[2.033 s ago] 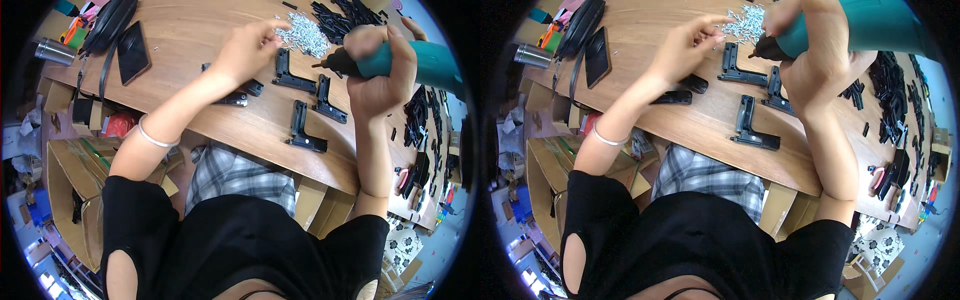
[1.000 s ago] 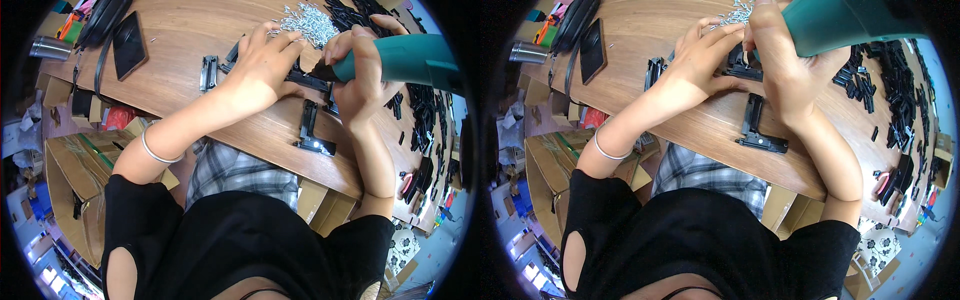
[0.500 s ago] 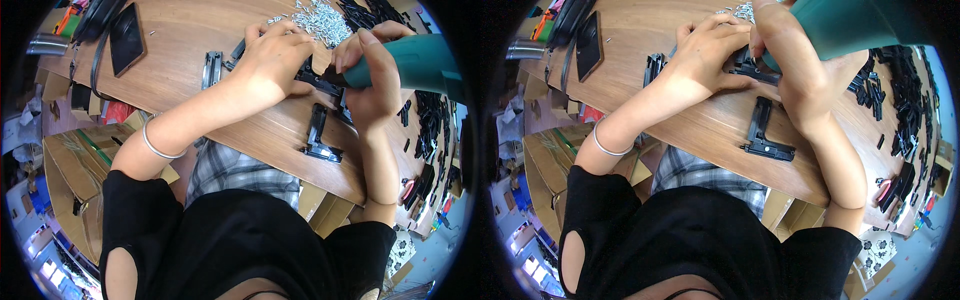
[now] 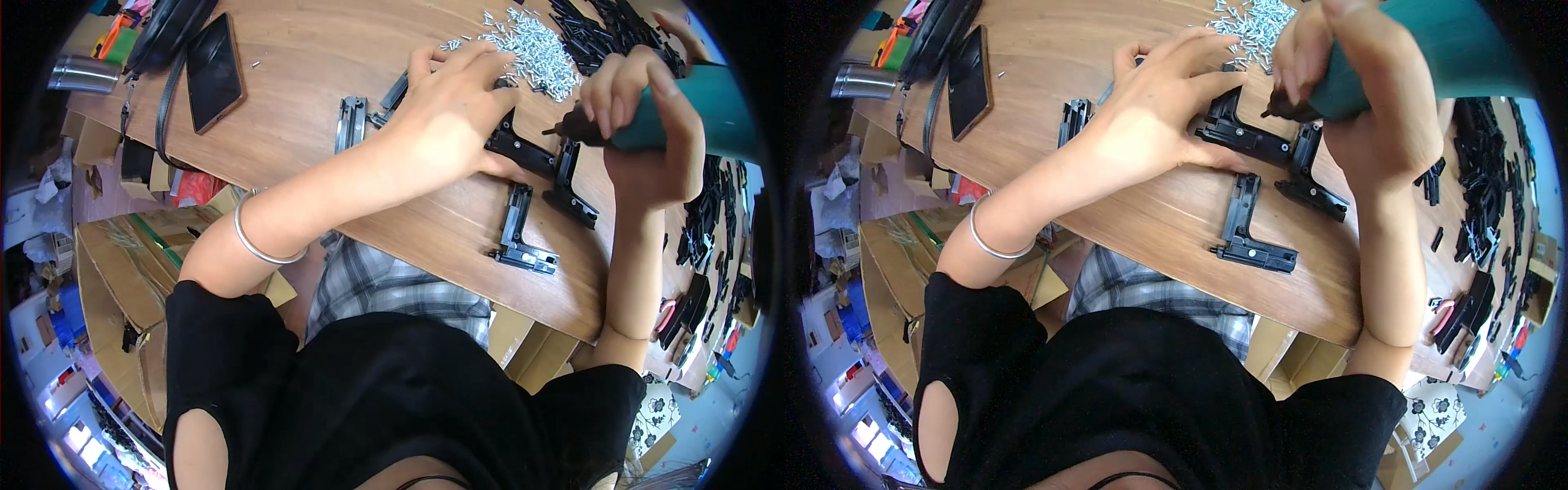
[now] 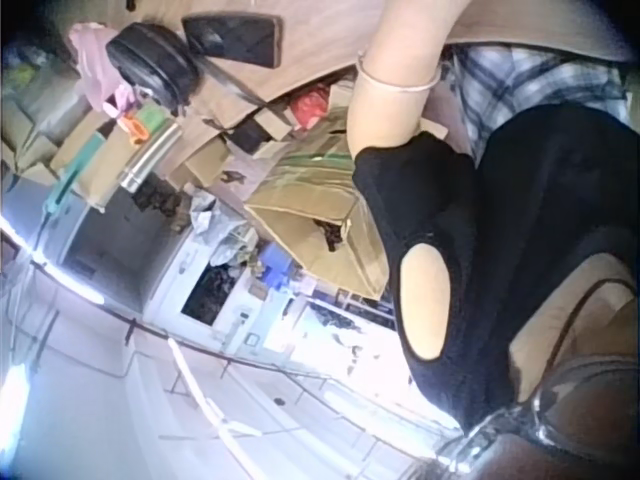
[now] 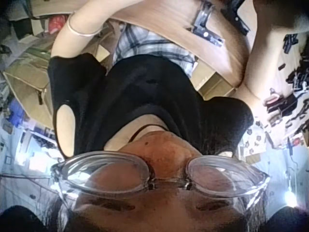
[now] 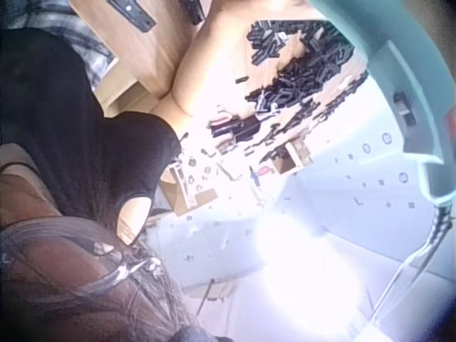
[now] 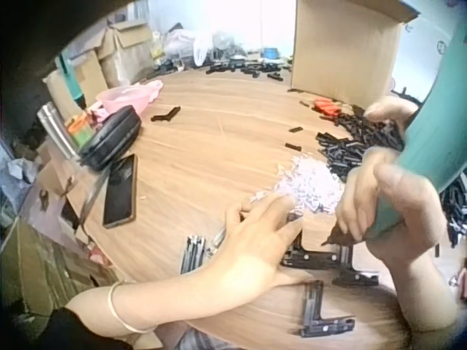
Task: The person assembles black plastic L-shaped hardware components on a wooden table. They pick up parts, insert small metal pins, and use a green glue gun to apply adhesive to the joints. The person handles the components one by one, arranging them on the table as they work.
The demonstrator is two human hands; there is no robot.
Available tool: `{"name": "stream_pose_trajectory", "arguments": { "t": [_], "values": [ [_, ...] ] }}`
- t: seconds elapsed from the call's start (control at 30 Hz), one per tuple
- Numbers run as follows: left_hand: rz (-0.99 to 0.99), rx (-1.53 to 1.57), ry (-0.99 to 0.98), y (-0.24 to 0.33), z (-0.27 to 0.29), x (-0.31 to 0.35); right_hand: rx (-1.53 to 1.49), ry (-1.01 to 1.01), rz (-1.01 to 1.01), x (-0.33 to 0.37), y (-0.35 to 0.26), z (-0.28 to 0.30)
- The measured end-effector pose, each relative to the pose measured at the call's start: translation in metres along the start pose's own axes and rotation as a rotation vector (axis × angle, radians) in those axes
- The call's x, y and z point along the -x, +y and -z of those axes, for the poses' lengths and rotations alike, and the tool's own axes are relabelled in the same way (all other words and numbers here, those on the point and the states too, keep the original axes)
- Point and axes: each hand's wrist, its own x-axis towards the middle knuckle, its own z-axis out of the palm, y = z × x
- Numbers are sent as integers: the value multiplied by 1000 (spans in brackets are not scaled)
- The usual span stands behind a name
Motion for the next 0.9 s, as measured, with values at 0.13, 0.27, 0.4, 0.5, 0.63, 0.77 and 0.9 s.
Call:
{"name": "stream_pose_trajectory", "arguments": {
  "t": [0.13,0.27,0.4,0.5,0.63,0.77,0.9],
  "values": [
    [101,-16,222,-26,-5,-16,207,240,83,3,-4,-10],
    [298,14,-29,-46,6,-32,218,301,143,3,-8,-16],
    [170,-47,147,-58,-9,-28,302,337,166,3,-11,-24],
    [125,61,217,-59,-6,-28,274,344,175,2,-10,-31],
    [194,426,202,-42,10,-21,197,378,161,1,-9,-41],
    [-107,195,262,-33,22,7,91,334,186,-9,-5,-57],
    [-88,266,269,-18,44,24,25,275,193,-17,1,-74]
  ]
}}
